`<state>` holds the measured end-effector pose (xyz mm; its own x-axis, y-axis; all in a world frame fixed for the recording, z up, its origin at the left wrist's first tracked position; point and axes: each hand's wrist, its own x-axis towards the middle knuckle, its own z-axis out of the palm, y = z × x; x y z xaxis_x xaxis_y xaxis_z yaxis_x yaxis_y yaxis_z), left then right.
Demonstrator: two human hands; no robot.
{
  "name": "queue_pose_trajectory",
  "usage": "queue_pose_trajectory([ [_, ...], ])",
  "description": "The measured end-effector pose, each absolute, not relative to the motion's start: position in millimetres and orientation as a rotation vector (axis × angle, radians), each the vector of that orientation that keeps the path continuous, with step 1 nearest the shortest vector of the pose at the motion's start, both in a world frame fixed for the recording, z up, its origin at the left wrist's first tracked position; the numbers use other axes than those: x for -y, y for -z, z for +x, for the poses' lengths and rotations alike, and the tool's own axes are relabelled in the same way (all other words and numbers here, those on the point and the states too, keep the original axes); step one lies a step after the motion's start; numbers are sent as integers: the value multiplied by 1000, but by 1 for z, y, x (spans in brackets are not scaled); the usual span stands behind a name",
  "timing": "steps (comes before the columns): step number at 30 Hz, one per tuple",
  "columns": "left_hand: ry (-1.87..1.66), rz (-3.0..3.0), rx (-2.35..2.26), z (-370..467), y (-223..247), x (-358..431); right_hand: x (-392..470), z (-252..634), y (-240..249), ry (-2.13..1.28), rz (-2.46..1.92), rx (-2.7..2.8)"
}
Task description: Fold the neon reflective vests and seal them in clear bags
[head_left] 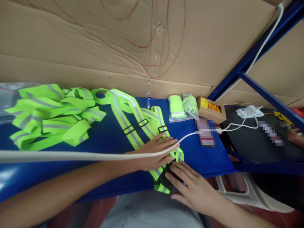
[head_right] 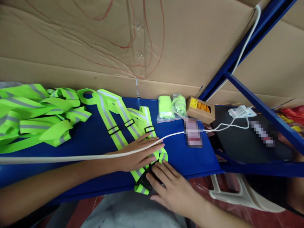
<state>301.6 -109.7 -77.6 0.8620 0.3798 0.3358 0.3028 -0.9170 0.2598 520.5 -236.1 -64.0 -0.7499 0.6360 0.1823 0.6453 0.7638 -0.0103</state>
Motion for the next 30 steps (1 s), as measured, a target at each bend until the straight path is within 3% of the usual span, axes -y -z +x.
queue_pose_trajectory([
  [10, -548, 2931, -570, 298, 89, 98, 234, 516, 78, 234, -847, 2753],
  [21, -499, 2975, -520, 290, 78, 82, 218, 514, 52, 357, -655, 2799],
  [30, -466, 2968, -585, 289, 88, 74, 189, 503, 34, -197, -700, 2870],
])
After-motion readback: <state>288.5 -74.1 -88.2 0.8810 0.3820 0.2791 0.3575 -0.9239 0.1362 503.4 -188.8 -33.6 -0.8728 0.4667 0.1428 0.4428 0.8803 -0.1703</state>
